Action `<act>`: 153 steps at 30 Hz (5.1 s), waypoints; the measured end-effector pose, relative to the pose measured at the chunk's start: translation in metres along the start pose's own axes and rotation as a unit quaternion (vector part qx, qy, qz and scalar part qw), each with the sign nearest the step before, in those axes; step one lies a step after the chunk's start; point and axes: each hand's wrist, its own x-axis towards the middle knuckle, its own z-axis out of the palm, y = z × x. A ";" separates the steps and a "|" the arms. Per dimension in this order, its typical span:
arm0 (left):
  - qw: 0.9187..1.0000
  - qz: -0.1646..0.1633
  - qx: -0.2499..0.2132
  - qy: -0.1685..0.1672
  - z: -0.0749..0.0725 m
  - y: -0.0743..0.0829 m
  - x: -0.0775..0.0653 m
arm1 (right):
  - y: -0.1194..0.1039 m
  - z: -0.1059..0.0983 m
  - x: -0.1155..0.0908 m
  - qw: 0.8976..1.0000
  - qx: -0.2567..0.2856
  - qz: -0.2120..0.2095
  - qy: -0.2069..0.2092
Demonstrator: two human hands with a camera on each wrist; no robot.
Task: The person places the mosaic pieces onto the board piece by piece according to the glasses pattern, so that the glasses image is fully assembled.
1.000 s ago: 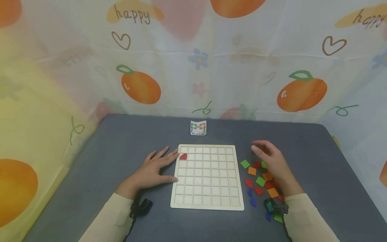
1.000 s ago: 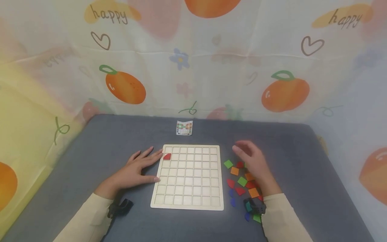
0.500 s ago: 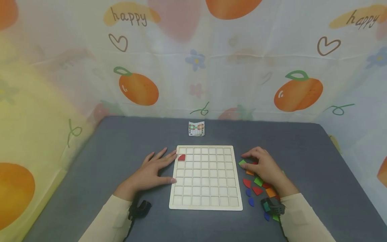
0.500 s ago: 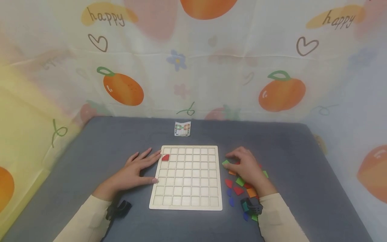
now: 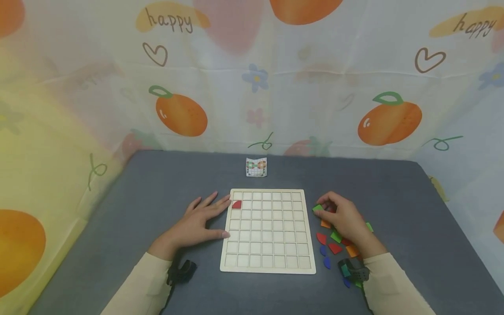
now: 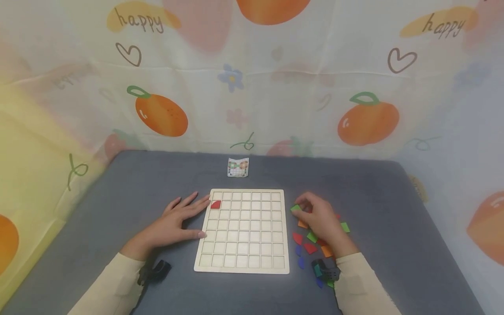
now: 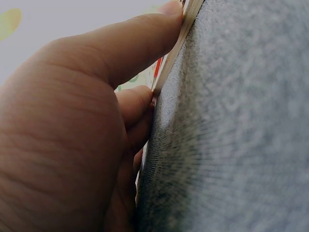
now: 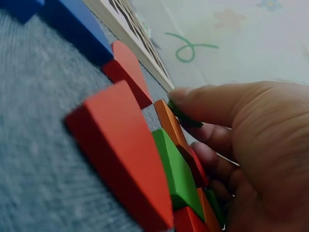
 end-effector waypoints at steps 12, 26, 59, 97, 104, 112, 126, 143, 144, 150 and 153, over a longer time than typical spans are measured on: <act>1.000 0.001 0.004 0.002 -0.001 0.001 0.001 | -0.015 -0.003 -0.002 0.996 0.043 -0.013 0.075; 1.000 0.003 0.004 0.001 -0.001 0.002 0.001 | -0.033 0.002 -0.008 0.989 0.139 -0.006 0.057; 1.000 0.000 0.002 0.000 0.000 0.001 0.000 | -0.076 0.042 -0.005 0.987 0.150 -0.051 0.007; 1.000 -0.008 0.005 -0.007 -0.001 0.002 0.001 | -0.116 0.100 0.054 0.993 0.103 -0.032 -0.053; 1.000 0.000 0.004 0.000 0.001 0.000 0.001 | -0.114 0.111 0.059 0.995 0.064 -0.025 -0.072; 1.000 0.006 0.005 0.004 0.000 0.000 0.000 | -0.121 0.118 0.062 0.996 0.007 -0.033 -0.082; 1.000 0.008 -0.003 0.009 0.000 0.001 0.001 | -0.123 0.120 0.062 0.994 -0.024 -0.053 -0.093; 1.000 0.007 -0.007 0.006 -0.002 0.003 0.001 | -0.122 0.118 0.063 0.993 -0.022 -0.067 -0.097; 1.000 0.006 -0.007 0.006 -0.002 0.003 0.001 | -0.121 0.118 0.063 0.993 -0.020 -0.066 -0.098; 1.000 0.006 -0.008 0.006 -0.002 0.003 0.001 | -0.120 0.114 0.060 0.993 0.028 -0.051 -0.101; 1.000 0.006 -0.007 0.007 -0.002 0.002 0.001 | -0.119 0.110 0.058 0.993 0.053 -0.041 -0.098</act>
